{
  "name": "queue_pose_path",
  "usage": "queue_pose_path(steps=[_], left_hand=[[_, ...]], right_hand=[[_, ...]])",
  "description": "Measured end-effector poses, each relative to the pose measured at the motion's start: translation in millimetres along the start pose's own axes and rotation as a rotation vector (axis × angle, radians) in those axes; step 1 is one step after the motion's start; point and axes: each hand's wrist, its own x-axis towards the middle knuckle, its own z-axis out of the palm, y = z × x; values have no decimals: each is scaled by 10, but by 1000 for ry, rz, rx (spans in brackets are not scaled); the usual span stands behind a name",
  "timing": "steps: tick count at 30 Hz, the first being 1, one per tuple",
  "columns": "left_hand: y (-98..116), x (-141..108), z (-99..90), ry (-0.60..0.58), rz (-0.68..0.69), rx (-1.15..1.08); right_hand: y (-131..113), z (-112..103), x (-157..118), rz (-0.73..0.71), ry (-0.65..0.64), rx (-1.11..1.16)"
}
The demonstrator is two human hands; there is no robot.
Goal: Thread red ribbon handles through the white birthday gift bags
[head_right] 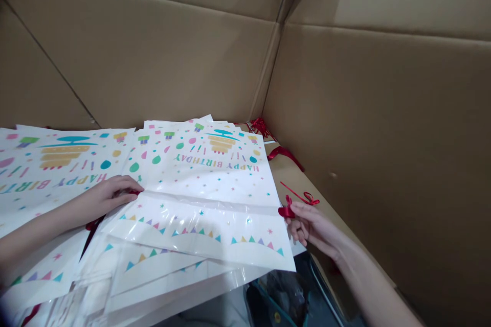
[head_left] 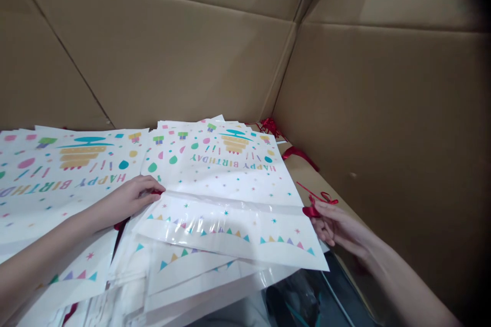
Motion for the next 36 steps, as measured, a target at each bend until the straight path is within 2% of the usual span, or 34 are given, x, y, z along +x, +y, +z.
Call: queue_pose_path(steps=[6, 11, 18, 23, 28, 36], left_hand=[[-41, -21, 14, 10, 22, -23], [-23, -35, 10, 44, 4, -5], [-4, 34, -29, 3, -18, -5], [56, 44, -50, -7, 30, -11], [112, 21, -68, -43, 29, -73], [146, 37, -66, -80, 24, -77]], right_hand=[[-19, 172, -22, -14, 21, -140], [-22, 175, -29, -46, 82, -167], [-23, 244, 51, -141, 110, -292], [-89, 233, 72, -191, 127, -369], [-74, 212, 112, -179, 148, -374], [35, 86, 187, -153, 77, -344]])
